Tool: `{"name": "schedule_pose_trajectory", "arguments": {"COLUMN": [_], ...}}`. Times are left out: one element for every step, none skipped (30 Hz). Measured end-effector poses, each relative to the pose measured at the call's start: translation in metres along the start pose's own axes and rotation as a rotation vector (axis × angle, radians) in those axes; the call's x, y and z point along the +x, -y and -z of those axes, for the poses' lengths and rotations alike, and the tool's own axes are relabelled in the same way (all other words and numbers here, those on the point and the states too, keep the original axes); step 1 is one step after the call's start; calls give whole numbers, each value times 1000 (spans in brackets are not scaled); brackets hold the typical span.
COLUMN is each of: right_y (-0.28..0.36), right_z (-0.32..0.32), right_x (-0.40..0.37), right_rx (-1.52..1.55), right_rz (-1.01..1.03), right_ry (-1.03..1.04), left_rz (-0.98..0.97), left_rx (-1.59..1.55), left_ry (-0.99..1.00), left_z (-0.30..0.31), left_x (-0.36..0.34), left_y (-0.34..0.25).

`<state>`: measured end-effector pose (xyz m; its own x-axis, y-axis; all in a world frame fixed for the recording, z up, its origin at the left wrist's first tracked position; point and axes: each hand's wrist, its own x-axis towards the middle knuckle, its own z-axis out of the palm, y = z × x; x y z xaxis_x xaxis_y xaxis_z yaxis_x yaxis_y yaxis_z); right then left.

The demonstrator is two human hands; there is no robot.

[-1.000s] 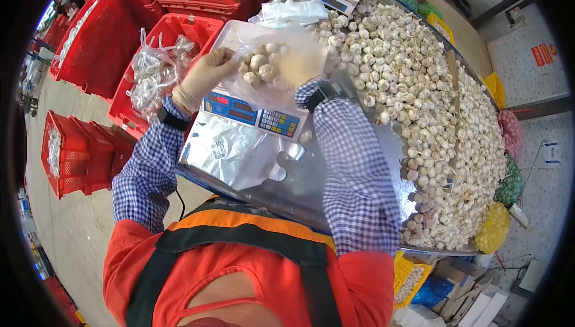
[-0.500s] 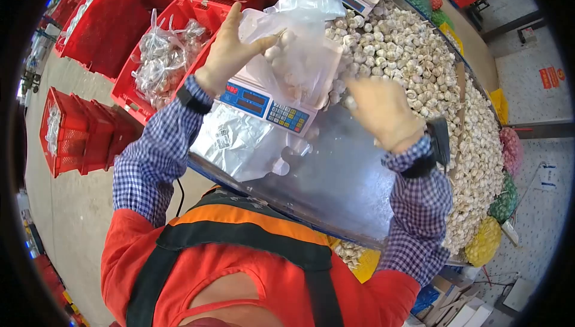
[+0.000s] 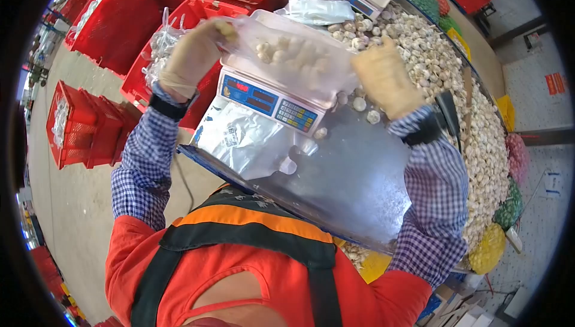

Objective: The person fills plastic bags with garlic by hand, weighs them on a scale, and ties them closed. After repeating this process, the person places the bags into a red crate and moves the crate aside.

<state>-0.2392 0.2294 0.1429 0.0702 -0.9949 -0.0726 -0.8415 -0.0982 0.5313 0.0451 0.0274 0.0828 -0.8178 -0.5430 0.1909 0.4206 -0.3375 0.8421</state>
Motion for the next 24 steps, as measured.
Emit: {"name": "schedule_pose_trajectory", "arguments": {"right_y": [0, 5, 10, 16, 23, 31, 39, 44, 52, 58, 63, 79, 91, 97, 111, 130, 144, 157, 173, 186, 205, 207, 209, 214], "right_z": [29, 37, 42, 45, 47, 47, 46, 30, 24, 22, 18, -5, -32, -52, -52, -45, -33, -21, -12, 5, -3, -8, -12, -26], "right_x": [-23, -36, -47, -54, -57, -59, -61, -69, -75, -79, -82, -84, -84, -83, -81, -79, -74, -68, -63, -58, -45, -43, -41, -42], "right_rx": [184, 177, 278, 378, 381, 626, 874, 1111, 1129, 1481, 1794, 1796, 1908, 2015, 2137, 2260, 2197, 2131, 1932, 1903, 1855, 1584, 1311, 1308], "right_rz": [8, 0, -14, -29, -36, -203, -377, -550, -559, -671, -761, -628, -576, -516, -572, -632, -603, -579, -485, -387, -233, -190, -145, -141], "right_ry": [-134, -127, -389, -653, -646, -840, -1028, -924, -909, -571, -197, -228, -135, -40, -55, -70, -137, -199, -242, -282, -481, -503, -520, -526], "left_rz": [-44, -42, -78, -111, -102, -88, -72, 14, 35, 149, 256, 323, 394, 430, 466, 466, 468, 425, 496, 411, 322, 393, 461, 523], "left_rx": [-360, -368, -364, -357, -362, -129, 105, 216, 216, 309, 402, 373, 342, 291, 240, 198, 155, 241, 311, 423, 536, 611, 688, 644], "left_ry": [125, 135, 127, 117, 119, 80, 37, 21, 12, 42, 76, 16, -35, -26, -19, 11, 44, 75, 103, 162, 221, 274, 327, 376], "left_z": [-2, -14, -31, -46, -56, -66, -69, -68, -61, -52, -45, -45, -43, -41, -40, -44, -48, -51, -62, -73, -82, -89, -92, -85], "left_x": [6, 6, 2, -3, -7, -12, -17, -25, -31, -34, -36, -42, -48, -53, -60, -68, -76, -82, -84, -87, -91, -97, -101, -101], "left_y": [-3, -11, -22, -32, -40, -45, -46, -44, -39, -32, -24, -9, 5, 17, 26, 31, 36, 45, 45, 61, 79, 91, 97, 94]}}
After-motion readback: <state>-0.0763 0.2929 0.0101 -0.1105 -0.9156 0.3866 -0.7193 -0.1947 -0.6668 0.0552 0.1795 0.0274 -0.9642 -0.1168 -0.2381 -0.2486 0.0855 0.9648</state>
